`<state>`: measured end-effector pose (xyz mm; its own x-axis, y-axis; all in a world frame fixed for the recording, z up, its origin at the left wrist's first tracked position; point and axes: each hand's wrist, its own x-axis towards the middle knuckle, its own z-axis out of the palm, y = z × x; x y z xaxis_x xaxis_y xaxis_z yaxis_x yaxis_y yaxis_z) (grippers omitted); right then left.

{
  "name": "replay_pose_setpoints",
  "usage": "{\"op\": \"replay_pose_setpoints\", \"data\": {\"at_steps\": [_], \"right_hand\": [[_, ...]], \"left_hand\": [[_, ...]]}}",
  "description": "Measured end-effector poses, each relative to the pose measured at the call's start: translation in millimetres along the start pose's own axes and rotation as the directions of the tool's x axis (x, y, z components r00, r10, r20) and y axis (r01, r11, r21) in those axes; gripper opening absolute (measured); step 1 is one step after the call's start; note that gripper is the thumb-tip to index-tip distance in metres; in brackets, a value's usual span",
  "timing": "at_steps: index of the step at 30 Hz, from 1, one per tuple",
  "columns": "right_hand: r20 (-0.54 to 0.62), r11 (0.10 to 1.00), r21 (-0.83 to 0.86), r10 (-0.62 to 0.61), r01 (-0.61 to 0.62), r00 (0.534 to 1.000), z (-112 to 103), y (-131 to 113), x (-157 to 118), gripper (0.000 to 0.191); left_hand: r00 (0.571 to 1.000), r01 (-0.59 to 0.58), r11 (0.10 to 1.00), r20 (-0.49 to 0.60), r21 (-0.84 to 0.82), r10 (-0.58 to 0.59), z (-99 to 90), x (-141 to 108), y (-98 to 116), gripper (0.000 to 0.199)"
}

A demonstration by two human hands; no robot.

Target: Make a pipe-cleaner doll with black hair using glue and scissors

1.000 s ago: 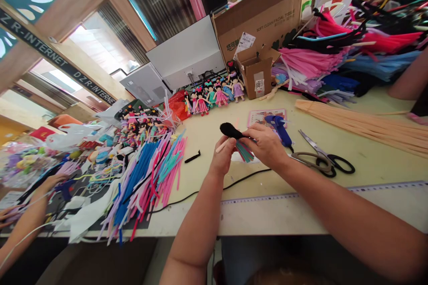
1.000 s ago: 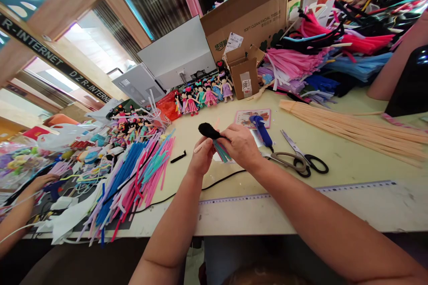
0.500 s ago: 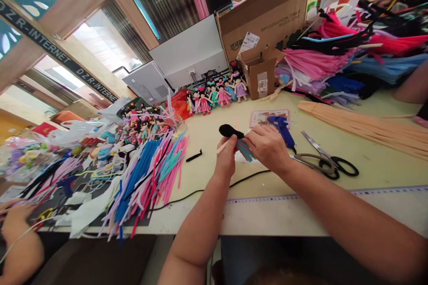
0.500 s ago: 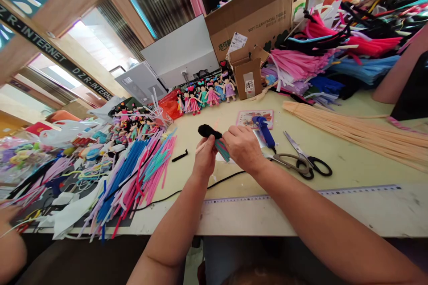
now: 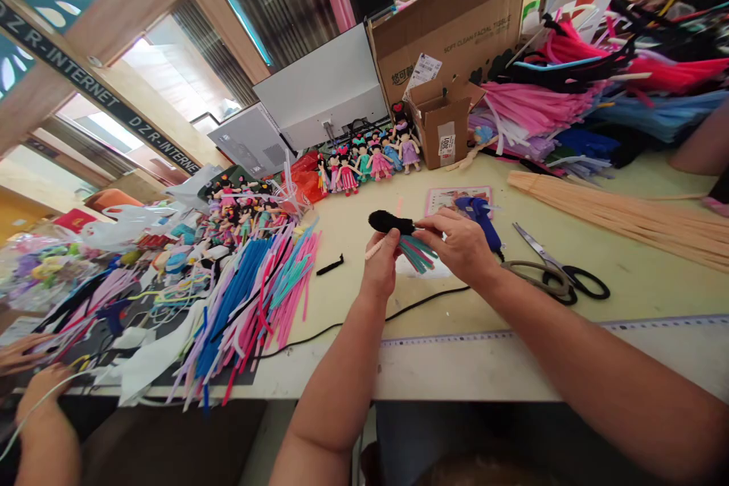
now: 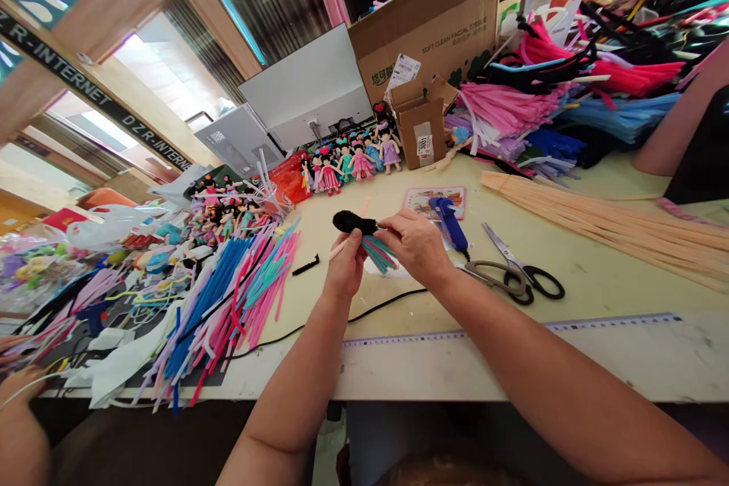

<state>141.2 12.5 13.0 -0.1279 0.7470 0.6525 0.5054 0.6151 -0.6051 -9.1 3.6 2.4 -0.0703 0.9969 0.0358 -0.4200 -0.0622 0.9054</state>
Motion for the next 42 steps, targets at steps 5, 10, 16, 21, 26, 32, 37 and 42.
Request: {"op": "replay_pose_setpoints", "data": {"at_steps": [5, 10, 16, 21, 26, 32, 37, 42], "right_hand": [[0.023, 0.999, -0.037, -0.026, 0.026, 0.999, 0, -1, 0, 0.019], [-0.008, 1.000, 0.009, -0.011, 0.011, 1.000, -5, -4, 1, 0.018], [-0.023, 0.994, 0.081, 0.078, -0.076, 0.997, -9, -3, 3, 0.013], [0.017, 0.993, 0.110, 0.036, -0.038, 0.999, -7, -4, 3, 0.013], [-0.007, 0.988, 0.137, 0.067, -0.066, 0.998, -10, -4, 5, 0.014], [-0.021, 0.963, 0.226, 0.154, -0.145, 0.988, -8, 5, 7, 0.013], [0.060, 0.963, 0.241, 0.113, -0.125, 0.992, -6, 4, 7, 0.014], [0.065, 0.947, 0.281, 0.145, -0.157, 0.987, -9, 2, 8, 0.013]], "left_hand": [[1.000, -0.003, 1.000, 0.009, 0.028, 0.003, 2.5, -1, -2, 0.035], [0.998, -0.023, 1.000, -0.053, -0.012, 0.023, -3.9, 4, 3, 0.037], [1.000, -0.018, 1.000, -0.024, -0.004, 0.018, -6.0, 4, 6, 0.037], [0.999, -0.012, 0.999, 0.039, 0.034, 0.011, -2.1, 0, 3, 0.035], [0.999, -0.004, 1.000, 0.041, 0.019, 0.004, -3.8, 1, 4, 0.034], [0.999, 0.042, 0.999, 0.014, -0.011, -0.042, -5.2, 2, 5, 0.034], [0.997, 0.057, 0.998, 0.053, -0.024, -0.056, -4.0, 0, 4, 0.035], [0.998, 0.057, 0.997, 0.007, -0.050, -0.057, -5.3, 1, 7, 0.032]]}}
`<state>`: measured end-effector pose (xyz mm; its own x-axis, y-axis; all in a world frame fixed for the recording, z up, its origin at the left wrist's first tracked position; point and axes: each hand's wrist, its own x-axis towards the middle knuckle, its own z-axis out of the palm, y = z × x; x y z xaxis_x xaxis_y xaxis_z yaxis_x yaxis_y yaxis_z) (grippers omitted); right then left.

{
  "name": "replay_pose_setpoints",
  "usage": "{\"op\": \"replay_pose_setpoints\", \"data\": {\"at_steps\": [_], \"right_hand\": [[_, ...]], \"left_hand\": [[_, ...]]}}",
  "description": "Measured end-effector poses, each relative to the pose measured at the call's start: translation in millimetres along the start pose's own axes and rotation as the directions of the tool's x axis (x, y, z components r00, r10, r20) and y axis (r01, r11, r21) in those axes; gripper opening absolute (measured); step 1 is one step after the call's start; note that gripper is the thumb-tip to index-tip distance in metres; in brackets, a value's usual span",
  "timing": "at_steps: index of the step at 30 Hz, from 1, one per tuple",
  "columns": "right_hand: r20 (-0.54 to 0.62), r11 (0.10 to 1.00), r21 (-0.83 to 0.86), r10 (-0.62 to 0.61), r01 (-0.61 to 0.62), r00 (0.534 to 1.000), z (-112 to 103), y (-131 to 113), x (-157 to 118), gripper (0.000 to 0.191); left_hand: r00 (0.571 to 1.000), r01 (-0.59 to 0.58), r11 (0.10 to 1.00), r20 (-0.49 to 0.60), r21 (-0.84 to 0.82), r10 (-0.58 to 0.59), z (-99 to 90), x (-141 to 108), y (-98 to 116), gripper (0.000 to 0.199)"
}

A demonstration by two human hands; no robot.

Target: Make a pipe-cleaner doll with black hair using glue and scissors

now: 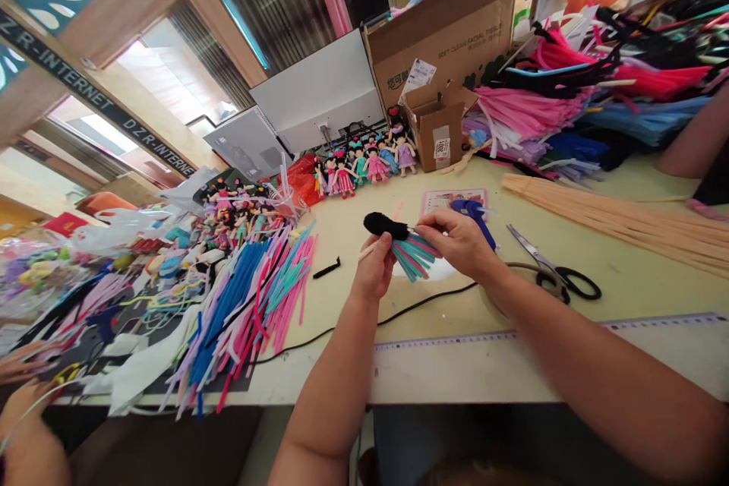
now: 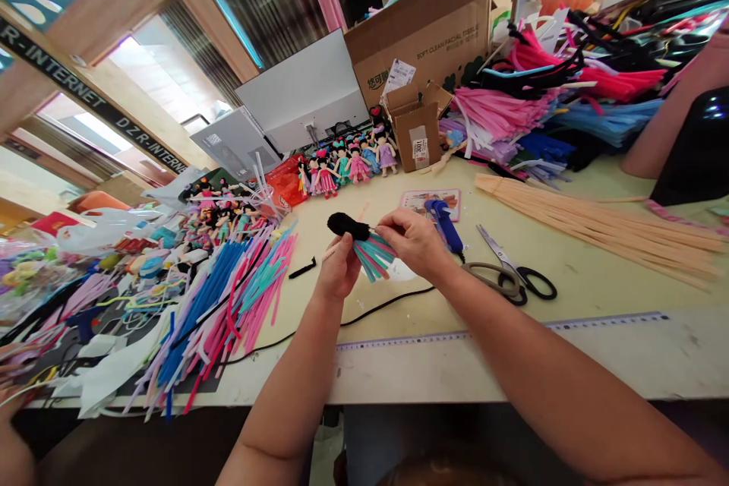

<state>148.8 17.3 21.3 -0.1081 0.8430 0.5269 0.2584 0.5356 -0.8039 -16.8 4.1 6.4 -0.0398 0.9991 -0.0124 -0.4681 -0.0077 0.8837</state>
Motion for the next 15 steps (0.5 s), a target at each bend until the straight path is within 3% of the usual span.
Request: {"op": "replay_pose_setpoints", "data": {"at_steps": [7, 15], "right_hand": [[0.020, 0.977, 0.172, 0.127, -0.129, 0.992, 1.1, 1.1, -0.5, 0.017], [0.008, 0.992, 0.115, 0.056, -0.057, 0.998, 4.7, 1.3, -0.9, 0.014]], "left_hand": [[1.000, -0.006, 1.000, 0.010, -0.005, 0.006, -1.1, 0.4, 1.2, 0.032], [0.999, 0.004, 1.000, 0.047, 0.005, -0.004, -1.1, -0.8, -1.6, 0.033]]}}
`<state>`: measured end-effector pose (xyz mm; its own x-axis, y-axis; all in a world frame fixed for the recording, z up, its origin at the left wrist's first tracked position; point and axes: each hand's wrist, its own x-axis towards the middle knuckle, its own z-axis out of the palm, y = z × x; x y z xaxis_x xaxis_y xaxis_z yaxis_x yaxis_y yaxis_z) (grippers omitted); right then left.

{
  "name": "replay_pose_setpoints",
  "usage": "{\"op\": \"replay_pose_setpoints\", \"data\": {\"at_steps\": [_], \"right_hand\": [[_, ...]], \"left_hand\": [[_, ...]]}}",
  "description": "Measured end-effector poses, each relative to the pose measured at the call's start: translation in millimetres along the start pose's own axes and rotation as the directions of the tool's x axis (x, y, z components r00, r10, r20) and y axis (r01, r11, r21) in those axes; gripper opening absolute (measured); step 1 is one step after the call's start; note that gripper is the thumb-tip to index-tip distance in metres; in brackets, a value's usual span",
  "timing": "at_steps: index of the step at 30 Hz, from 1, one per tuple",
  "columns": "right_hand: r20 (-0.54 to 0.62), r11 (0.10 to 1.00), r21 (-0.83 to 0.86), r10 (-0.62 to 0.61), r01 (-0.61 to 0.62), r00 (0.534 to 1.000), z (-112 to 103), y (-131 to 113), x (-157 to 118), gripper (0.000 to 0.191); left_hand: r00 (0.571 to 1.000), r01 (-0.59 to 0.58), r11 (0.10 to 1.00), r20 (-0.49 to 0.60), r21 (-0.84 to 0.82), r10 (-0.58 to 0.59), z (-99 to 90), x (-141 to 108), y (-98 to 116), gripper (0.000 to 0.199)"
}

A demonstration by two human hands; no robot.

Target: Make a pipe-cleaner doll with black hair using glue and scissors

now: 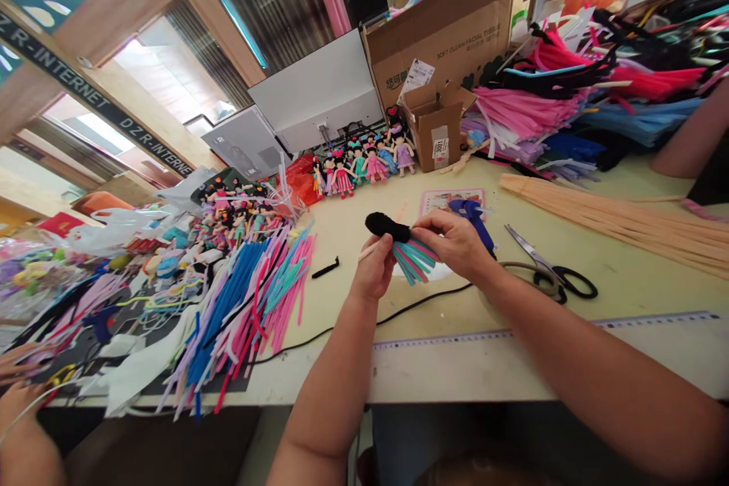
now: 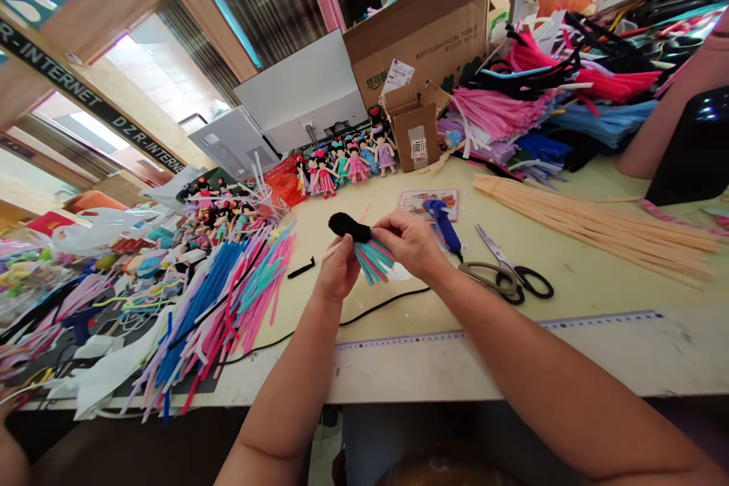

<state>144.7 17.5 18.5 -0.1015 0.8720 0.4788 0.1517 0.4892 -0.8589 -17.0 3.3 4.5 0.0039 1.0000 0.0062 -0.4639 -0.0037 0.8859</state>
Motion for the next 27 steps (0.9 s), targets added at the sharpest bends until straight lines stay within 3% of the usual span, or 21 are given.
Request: {"op": "replay_pose_setpoints", "data": {"at_steps": [5, 8, 11, 15, 18, 21, 24, 27], "right_hand": [[-0.066, 0.989, 0.149, 0.029, -0.019, 0.997, -19, -23, -2, 0.013], [-0.121, 0.983, 0.182, 0.023, 0.000, 0.992, -44, -40, 19, 0.012], [-0.217, 0.997, 0.036, -0.056, 0.066, 0.974, -73, -44, 73, 0.012], [-0.333, 0.977, -0.215, -0.079, 0.006, 0.940, -100, -23, 175, 0.016], [-0.370, 0.868, -0.481, -0.074, -0.123, 0.926, -104, -1, 241, 0.014], [-0.325, 0.678, -0.700, -0.021, -0.226, 0.945, -97, 19, 286, 0.017], [-0.210, 0.516, -0.827, 0.083, -0.222, 0.974, -88, 39, 315, 0.026], [-0.050, 0.423, -0.895, 0.223, -0.143, 0.974, -83, 62, 336, 0.038]], "left_hand": [[0.999, 0.002, 0.999, -0.049, -0.033, -0.004, -6.6, 4, 3, 0.032], [0.998, 0.020, 0.998, -0.057, -0.067, -0.023, -11.8, 7, 4, 0.035], [0.995, 0.051, 0.993, -0.080, -0.108, -0.060, -14.0, 8, 4, 0.037], [0.982, 0.113, 0.981, -0.130, -0.156, -0.134, -13.5, 7, 6, 0.039], [0.972, 0.122, 0.978, -0.176, -0.169, -0.152, -14.4, 5, 10, 0.040], [0.963, 0.132, 0.976, -0.211, -0.172, -0.168, -16.9, 2, 15, 0.040], [0.951, 0.150, 0.975, -0.247, -0.166, -0.189, -19.8, -3, 18, 0.039], [0.925, 0.174, 0.970, -0.309, -0.172, -0.221, -22.7, -8, 19, 0.042]]}}
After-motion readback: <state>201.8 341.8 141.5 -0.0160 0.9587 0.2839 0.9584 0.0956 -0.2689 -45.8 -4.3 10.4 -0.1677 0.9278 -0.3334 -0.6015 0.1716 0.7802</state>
